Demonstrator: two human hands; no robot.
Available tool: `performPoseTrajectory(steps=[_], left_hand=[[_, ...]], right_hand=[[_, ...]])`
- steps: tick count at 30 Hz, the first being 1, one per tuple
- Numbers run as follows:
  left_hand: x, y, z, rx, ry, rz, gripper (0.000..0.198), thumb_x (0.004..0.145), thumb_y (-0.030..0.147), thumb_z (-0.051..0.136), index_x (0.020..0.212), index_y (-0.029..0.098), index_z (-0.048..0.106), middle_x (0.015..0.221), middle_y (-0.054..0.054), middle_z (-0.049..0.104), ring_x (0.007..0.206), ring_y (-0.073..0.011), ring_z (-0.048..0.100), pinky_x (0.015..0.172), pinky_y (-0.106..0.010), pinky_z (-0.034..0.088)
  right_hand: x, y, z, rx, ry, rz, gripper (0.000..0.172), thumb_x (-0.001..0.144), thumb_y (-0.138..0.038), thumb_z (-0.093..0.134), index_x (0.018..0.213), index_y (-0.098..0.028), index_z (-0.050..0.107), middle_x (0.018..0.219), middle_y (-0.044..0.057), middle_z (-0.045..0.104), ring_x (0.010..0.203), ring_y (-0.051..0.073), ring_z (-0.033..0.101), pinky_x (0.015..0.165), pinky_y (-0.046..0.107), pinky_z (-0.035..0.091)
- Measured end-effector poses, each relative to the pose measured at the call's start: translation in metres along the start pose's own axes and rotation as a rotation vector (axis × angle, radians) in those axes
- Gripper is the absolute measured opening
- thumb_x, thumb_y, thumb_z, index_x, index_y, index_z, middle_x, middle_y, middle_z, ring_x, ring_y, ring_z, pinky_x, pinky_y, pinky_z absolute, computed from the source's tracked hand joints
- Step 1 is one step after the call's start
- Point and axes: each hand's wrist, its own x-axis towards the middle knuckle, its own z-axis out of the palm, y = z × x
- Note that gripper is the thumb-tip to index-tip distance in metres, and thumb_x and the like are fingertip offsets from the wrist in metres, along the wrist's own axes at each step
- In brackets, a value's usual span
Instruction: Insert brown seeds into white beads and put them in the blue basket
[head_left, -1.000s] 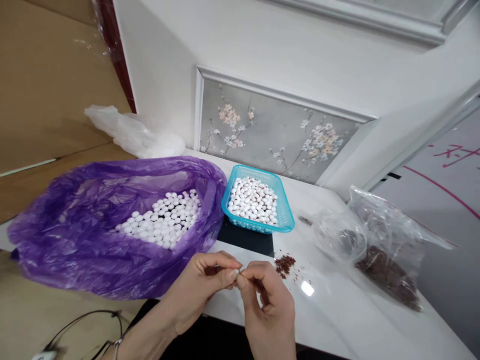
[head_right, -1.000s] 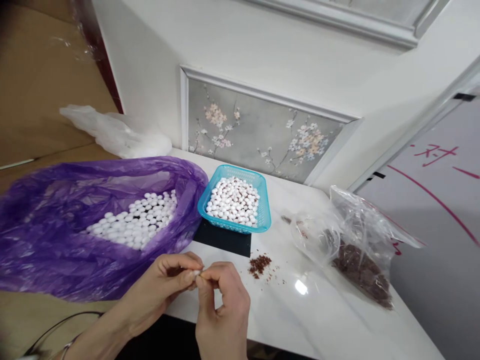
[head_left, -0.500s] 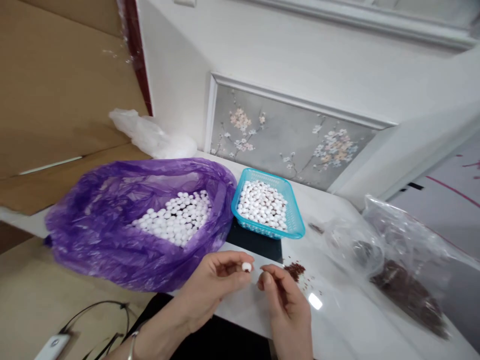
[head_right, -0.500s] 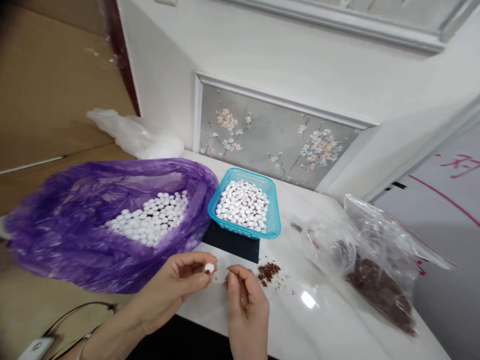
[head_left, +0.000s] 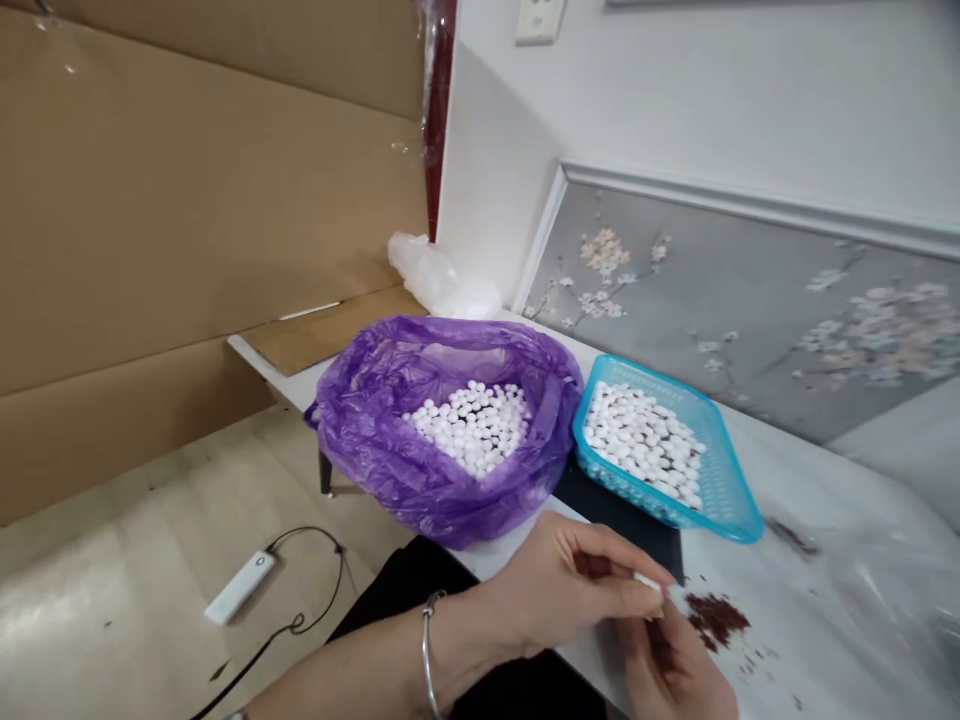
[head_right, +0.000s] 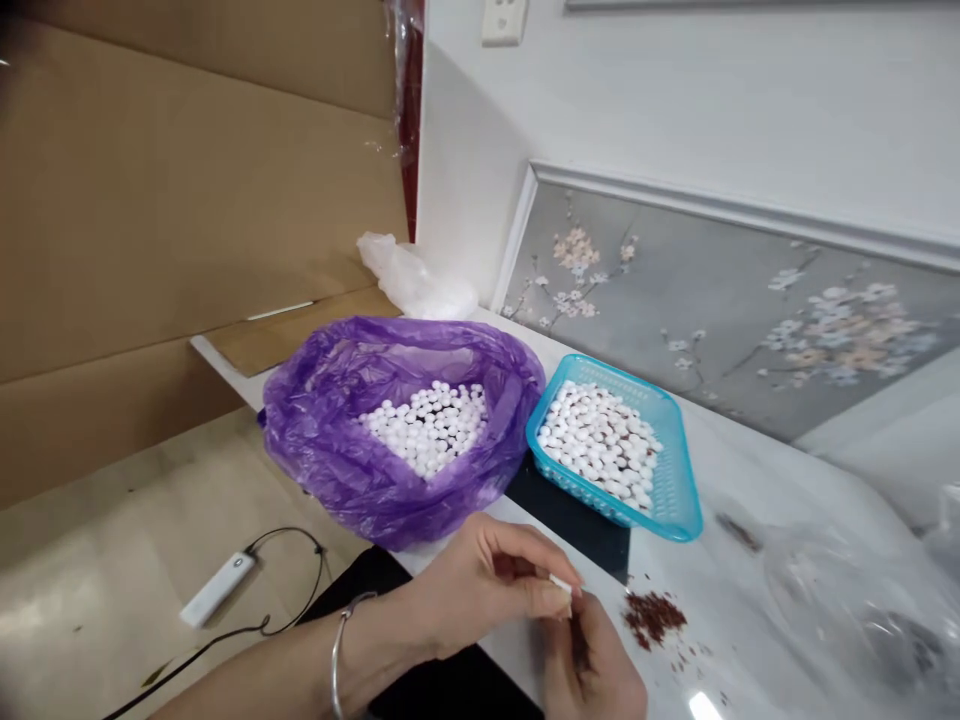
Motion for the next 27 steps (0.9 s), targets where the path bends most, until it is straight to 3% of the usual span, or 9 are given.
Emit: performPoseTrajectory(steps=[5, 8, 11, 14, 16, 18, 21, 24, 27], left_hand=[[0.029, 0.01, 0.002, 0.193, 0.083, 0.063, 0.021, 0.07, 0.023, 0.074, 0.088, 0.014, 0.078, 0.077, -0.007, 0.076, 0.07, -0.017, 0.066, 0.069, -0.028, 0.05], [0.061, 0.024, 0.005, 0.24, 0.085, 0.133, 0.037, 0.075, 0.028, 0.071, 0.109, 0.014, 0.071, 0.109, -0.011, 0.073, 0.099, -0.0225, 0.065, 0.09, -0.032, 0.048], [0.082, 0.035, 0.013, 0.265, 0.031, 0.155, 0.057, 0.076, 0.028, 0.072, 0.13, 0.016, 0.057, 0.141, -0.013, 0.053, 0.122, -0.0252, 0.054, 0.105, -0.034, 0.038], [0.08, 0.037, 0.018, 0.31, -0.007, 0.181, 0.068, 0.078, 0.028, 0.068, 0.141, 0.018, 0.043, 0.152, -0.012, 0.037, 0.125, -0.0276, 0.051, 0.107, -0.038, 0.035], [0.071, 0.037, 0.017, 0.342, -0.041, 0.204, 0.064, 0.082, 0.028, 0.063, 0.141, 0.019, 0.042, 0.151, -0.011, 0.039, 0.121, -0.0277, 0.055, 0.105, -0.04, 0.038], [0.061, 0.043, 0.008, 0.42, -0.046, 0.214, 0.054, 0.083, 0.028, 0.061, 0.135, 0.017, 0.052, 0.14, -0.012, 0.054, 0.115, -0.0269, 0.06, 0.099, -0.038, 0.044], [0.046, 0.067, -0.019, 0.714, 0.042, 0.272, 0.034, 0.082, 0.027, 0.061, 0.112, 0.016, 0.07, 0.112, -0.01, 0.073, 0.102, -0.0262, 0.066, 0.09, -0.035, 0.048], [0.029, 0.101, -0.054, 1.088, 0.187, 0.352, 0.025, 0.08, 0.025, 0.059, 0.099, 0.023, 0.076, 0.105, -0.004, 0.076, 0.098, -0.0269, 0.065, 0.086, -0.033, 0.046], [0.014, 0.123, -0.084, 1.292, 0.193, 0.254, 0.026, 0.08, 0.026, 0.057, 0.098, 0.026, 0.076, 0.104, -0.003, 0.076, 0.096, -0.0279, 0.066, 0.084, -0.031, 0.045]], right_hand=[[0.003, -0.008, 0.008, 0.179, -0.045, -0.114, 0.028, 0.085, -0.045, 0.053, 0.086, -0.02, 0.067, 0.079, 0.003, 0.069, 0.074, 0.019, 0.063, 0.07, 0.024, 0.047], [0.007, -0.014, 0.012, 0.261, -0.036, -0.169, 0.024, 0.088, -0.04, 0.052, 0.084, -0.021, 0.067, 0.079, 0.002, 0.068, 0.073, 0.017, 0.063, 0.069, 0.022, 0.046], [0.009, -0.016, 0.014, 0.271, -0.007, -0.19, 0.022, 0.088, -0.038, 0.052, 0.081, -0.022, 0.067, 0.074, 0.001, 0.066, 0.069, 0.015, 0.062, 0.066, 0.021, 0.046], [0.008, -0.014, 0.014, 0.296, 0.005, -0.206, 0.022, 0.088, -0.038, 0.053, 0.08, -0.022, 0.067, 0.072, 0.001, 0.066, 0.066, 0.016, 0.062, 0.064, 0.022, 0.047], [0.008, -0.012, 0.014, 0.311, -0.003, -0.214, 0.022, 0.088, -0.038, 0.053, 0.081, -0.021, 0.067, 0.073, 0.001, 0.066, 0.065, 0.016, 0.062, 0.064, 0.022, 0.047], [0.008, -0.011, 0.014, 0.31, -0.007, -0.228, 0.022, 0.088, -0.039, 0.054, 0.082, -0.021, 0.068, 0.075, 0.002, 0.067, 0.066, 0.016, 0.062, 0.065, 0.022, 0.048], [0.007, -0.01, 0.013, 0.293, -0.002, -0.262, 0.022, 0.087, -0.039, 0.056, 0.082, -0.021, 0.068, 0.075, 0.002, 0.066, 0.068, 0.016, 0.062, 0.066, 0.022, 0.048], [0.007, -0.008, 0.014, 0.272, -0.027, -0.281, 0.021, 0.088, -0.038, 0.055, 0.083, -0.021, 0.067, 0.075, 0.002, 0.066, 0.067, 0.016, 0.061, 0.064, 0.022, 0.047], [0.008, -0.006, 0.015, 0.237, -0.049, -0.293, 0.021, 0.089, -0.037, 0.054, 0.084, -0.022, 0.067, 0.076, 0.002, 0.066, 0.068, 0.016, 0.061, 0.066, 0.023, 0.046]])
